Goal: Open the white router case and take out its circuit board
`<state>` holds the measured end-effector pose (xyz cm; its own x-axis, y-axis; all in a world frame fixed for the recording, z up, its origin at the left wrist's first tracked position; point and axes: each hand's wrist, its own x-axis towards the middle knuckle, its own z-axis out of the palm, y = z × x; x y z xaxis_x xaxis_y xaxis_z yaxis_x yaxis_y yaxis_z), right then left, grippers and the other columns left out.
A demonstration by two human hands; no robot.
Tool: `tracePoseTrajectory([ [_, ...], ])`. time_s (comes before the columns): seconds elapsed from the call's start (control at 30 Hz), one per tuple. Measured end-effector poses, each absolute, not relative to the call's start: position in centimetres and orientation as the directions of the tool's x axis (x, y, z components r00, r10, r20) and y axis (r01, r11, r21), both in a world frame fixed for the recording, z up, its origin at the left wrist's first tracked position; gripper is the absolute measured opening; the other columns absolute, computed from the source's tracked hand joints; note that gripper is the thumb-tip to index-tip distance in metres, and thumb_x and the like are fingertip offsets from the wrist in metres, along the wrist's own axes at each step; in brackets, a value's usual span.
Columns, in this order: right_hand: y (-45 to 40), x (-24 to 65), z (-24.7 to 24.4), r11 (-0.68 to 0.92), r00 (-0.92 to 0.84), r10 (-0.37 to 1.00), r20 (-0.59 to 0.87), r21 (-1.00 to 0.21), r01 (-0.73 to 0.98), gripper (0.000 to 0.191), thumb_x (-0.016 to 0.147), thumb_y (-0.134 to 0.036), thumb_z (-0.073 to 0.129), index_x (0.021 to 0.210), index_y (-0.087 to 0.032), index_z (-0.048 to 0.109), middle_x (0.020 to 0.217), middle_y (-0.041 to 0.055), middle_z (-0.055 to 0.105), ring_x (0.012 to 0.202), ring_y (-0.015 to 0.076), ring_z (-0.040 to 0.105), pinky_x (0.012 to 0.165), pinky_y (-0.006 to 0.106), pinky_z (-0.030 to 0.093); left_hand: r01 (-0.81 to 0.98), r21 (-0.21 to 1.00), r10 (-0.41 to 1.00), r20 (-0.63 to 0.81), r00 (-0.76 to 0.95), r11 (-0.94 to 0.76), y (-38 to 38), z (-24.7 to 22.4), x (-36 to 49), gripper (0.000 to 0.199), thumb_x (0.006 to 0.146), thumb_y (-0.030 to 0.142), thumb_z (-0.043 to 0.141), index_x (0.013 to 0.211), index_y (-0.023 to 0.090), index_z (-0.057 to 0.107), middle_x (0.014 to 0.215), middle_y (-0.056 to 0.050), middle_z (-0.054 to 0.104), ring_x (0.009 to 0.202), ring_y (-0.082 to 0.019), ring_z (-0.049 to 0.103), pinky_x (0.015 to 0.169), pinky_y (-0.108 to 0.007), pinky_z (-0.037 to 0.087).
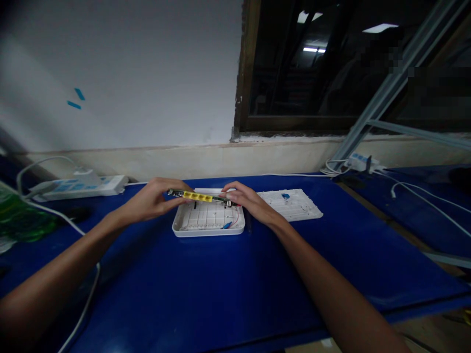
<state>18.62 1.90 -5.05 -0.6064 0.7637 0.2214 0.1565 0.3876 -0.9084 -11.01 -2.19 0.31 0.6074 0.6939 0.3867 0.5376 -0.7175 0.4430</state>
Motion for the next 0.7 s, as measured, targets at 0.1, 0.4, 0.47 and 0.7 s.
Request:
tracePoseTrajectory([
  [0.1, 2.4, 18.9, -5.1, 0.435, -0.559, 0.778, 0.287, -0.888, 0.148, 0.038, 0.095, -0.055, 0.048, 0.112, -0.025, 0.064, 0.117, 0.0057, 0.067, 0.114, 0.0268, 0.059, 0.101, 0.045, 0.041, 0.572, 0.512, 0.765, 0.374, 0.524, -0.641, -2.5, 0.5, -10.5, 0.022, 0.092, 0.039, 0.065, 0.098, 0.017, 0.069, 0.086, -0.002, 0.069, 0.073, -0.013, 0.061, 0.065, -0.024, 0.045],
  [0.4, 1.9, 18.1, -4.4, 0.409, -0.497, 0.830, 0.253, -0.882, 0.234, 0.029, 0.094, -0.045, 0.056, 0.113, -0.026, 0.065, 0.111, 0.0042, 0.071, 0.105, 0.0246, 0.063, 0.094, 0.043, 0.048, 0.253, 0.943, 0.945, 0.139, 0.295, -0.217, -1.3, -1.8, -9.5, 0.034, 0.082, 0.039, 0.074, 0.104, 0.016, 0.063, 0.097, -0.006, 0.070, 0.086, -0.019, 0.065, 0.075, -0.028, 0.053],
  [0.47, 2.0, 17.9, -4.6, 0.402, -0.475, 0.841, 0.259, -0.887, 0.228, 0.027, 0.093, -0.043, 0.058, 0.113, -0.026, 0.066, 0.113, 0.0045, 0.071, 0.106, 0.0238, 0.064, 0.095, 0.044, 0.049, 0.188, 0.975, 0.955, 0.063, 0.289, -0.121, -1.1, -2.3, -9.5, 0.034, 0.079, 0.037, 0.077, 0.104, 0.016, 0.064, 0.101, -0.007, 0.071, 0.088, -0.018, 0.066, 0.079, -0.029, 0.054],
  [0.7, 2.3, 18.0, -5.7, 0.572, -0.432, 0.791, 0.433, -0.774, 0.271, 0.028, 0.089, -0.036, 0.066, 0.115, -0.027, 0.069, 0.122, 0.0070, 0.067, 0.107, 0.0222, 0.065, 0.088, 0.041, 0.055, 0.018, 0.993, 0.944, -0.115, 0.309, 0.115, -1.4, -2.3, -9.0, 0.035, 0.075, 0.029, 0.081, 0.104, 0.015, 0.069, 0.102, -0.009, 0.073, 0.086, -0.019, 0.068, 0.083, -0.030, 0.053],
])
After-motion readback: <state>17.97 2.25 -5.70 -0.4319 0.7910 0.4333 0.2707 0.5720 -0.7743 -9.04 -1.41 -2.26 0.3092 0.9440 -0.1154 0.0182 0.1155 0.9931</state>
